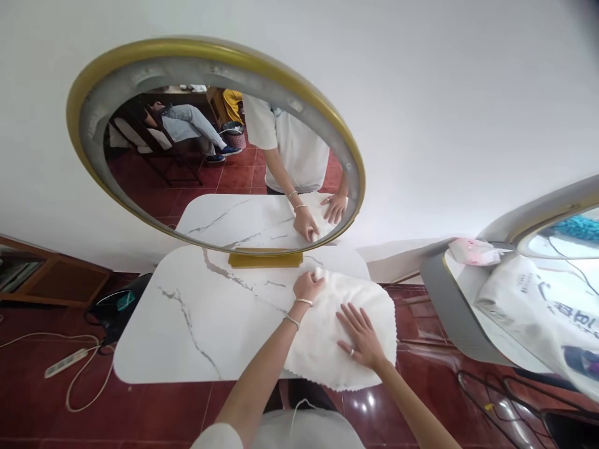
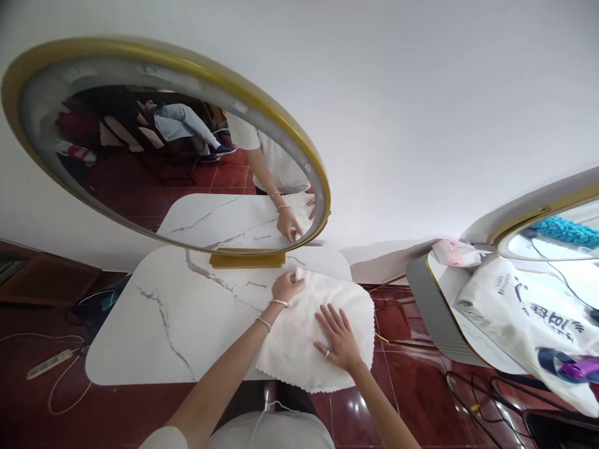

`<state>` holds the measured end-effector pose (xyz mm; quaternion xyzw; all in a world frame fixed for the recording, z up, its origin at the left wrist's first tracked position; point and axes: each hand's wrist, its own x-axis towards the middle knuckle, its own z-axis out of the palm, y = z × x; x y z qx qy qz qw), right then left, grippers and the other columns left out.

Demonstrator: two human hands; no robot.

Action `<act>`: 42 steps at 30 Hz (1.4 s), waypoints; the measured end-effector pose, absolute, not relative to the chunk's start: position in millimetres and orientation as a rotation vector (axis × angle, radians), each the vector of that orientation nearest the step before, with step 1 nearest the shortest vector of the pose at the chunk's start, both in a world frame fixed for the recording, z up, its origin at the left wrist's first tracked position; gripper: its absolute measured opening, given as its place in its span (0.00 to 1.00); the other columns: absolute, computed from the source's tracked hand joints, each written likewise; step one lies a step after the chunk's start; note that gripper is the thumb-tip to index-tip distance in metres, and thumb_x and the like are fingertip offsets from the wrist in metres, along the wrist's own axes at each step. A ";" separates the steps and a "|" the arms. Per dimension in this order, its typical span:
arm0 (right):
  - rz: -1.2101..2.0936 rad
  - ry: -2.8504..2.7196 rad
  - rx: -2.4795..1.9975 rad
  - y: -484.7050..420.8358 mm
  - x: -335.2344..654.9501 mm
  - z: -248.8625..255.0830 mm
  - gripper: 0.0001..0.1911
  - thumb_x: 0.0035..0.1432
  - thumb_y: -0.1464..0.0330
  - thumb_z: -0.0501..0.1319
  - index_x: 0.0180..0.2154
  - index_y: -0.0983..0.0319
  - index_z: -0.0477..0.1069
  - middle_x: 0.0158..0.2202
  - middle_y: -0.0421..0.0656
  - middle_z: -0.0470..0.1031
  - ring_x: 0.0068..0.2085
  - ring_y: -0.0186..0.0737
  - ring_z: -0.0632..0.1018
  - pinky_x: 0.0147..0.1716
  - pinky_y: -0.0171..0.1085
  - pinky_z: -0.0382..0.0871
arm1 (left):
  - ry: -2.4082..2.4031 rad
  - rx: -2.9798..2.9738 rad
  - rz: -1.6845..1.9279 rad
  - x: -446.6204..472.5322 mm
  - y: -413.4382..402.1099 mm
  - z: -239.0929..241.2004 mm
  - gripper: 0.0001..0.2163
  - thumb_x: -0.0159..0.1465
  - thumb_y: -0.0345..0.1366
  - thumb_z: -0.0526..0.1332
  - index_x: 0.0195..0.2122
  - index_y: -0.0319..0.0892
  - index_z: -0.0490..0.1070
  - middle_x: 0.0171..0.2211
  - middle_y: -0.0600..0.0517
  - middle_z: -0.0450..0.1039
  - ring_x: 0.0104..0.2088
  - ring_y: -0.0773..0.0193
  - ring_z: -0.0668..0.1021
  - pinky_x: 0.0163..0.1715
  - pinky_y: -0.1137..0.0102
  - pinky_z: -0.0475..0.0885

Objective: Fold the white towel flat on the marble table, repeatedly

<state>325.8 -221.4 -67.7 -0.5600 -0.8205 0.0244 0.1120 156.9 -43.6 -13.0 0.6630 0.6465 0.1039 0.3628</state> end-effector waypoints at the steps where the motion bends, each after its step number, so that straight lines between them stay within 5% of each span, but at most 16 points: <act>1: 0.067 -2.421 -1.620 -221.8 324.3 -67.4 0.37 0.63 0.52 0.52 0.68 0.59 0.46 0.68 0.48 0.49 0.69 0.54 0.50 0.64 0.56 0.47 | 1.643 1.703 0.260 156.4 -39.4 -11.7 0.13 0.59 0.43 0.61 0.33 0.36 0.74 0.28 0.46 0.76 0.35 0.56 0.79 0.34 0.69 0.68; 4: 0.077 -2.461 -1.539 -223.4 315.4 -65.9 0.38 0.63 0.52 0.52 0.68 0.60 0.45 0.68 0.49 0.49 0.69 0.54 0.49 0.63 0.59 0.48 | 1.560 1.716 0.289 149.4 -37.2 -8.2 0.11 0.57 0.41 0.62 0.24 0.39 0.71 0.24 0.49 0.75 0.31 0.58 0.78 0.32 0.70 0.68; 9: 0.133 -2.519 -1.402 -225.4 284.4 -66.6 0.38 0.61 0.53 0.55 0.67 0.60 0.47 0.68 0.49 0.50 0.68 0.55 0.51 0.62 0.61 0.50 | 1.498 1.769 0.424 106.6 -56.0 4.8 0.10 0.61 0.34 0.56 0.42 0.41 0.71 0.39 0.49 0.77 0.42 0.58 0.78 0.42 0.68 0.70; 13: 0.160 -2.353 -1.348 -216.3 261.7 -67.1 0.31 0.64 0.61 0.54 0.66 0.58 0.51 0.62 0.49 0.63 0.64 0.52 0.63 0.58 0.58 0.62 | 1.341 1.915 0.463 67.0 -72.8 30.7 0.15 0.63 0.32 0.53 0.51 0.47 0.66 0.46 0.53 0.76 0.45 0.61 0.77 0.48 0.67 0.69; 17: 0.188 -1.964 -1.389 -191.1 252.8 -37.8 0.26 0.66 0.68 0.51 0.64 0.58 0.52 0.52 0.50 0.72 0.53 0.45 0.74 0.49 0.47 0.73 | 1.134 2.200 0.341 52.2 -86.9 63.5 0.13 0.65 0.30 0.49 0.46 0.47 0.70 0.42 0.53 0.77 0.42 0.63 0.78 0.44 0.69 0.71; 25: 0.365 -2.091 -1.207 -159.8 249.3 59.8 0.08 0.63 0.68 0.56 0.44 0.57 0.65 0.49 0.47 0.73 0.51 0.45 0.73 0.47 0.45 0.73 | 0.887 2.769 0.069 50.0 -114.6 88.8 0.11 0.63 0.24 0.53 0.37 0.46 0.71 0.35 0.55 0.74 0.27 0.69 0.77 0.29 0.75 0.68; 36: 0.747 -2.237 -1.309 -158.2 244.6 99.8 0.12 0.67 0.62 0.51 0.43 0.57 0.71 0.37 0.42 0.76 0.36 0.39 0.76 0.36 0.37 0.71 | 0.784 2.822 0.259 36.2 -104.5 142.4 0.10 0.65 0.24 0.54 0.37 0.45 0.72 0.30 0.56 0.72 0.25 0.70 0.74 0.25 0.73 0.64; 42: 0.726 -2.292 -1.708 -160.3 297.3 113.1 0.11 0.61 0.63 0.57 0.30 0.59 0.75 0.31 0.43 0.78 0.32 0.42 0.77 0.32 0.36 0.69 | 0.832 2.708 0.396 6.1 -93.2 170.5 0.11 0.67 0.27 0.51 0.36 0.42 0.72 0.33 0.54 0.74 0.29 0.68 0.76 0.29 0.73 0.67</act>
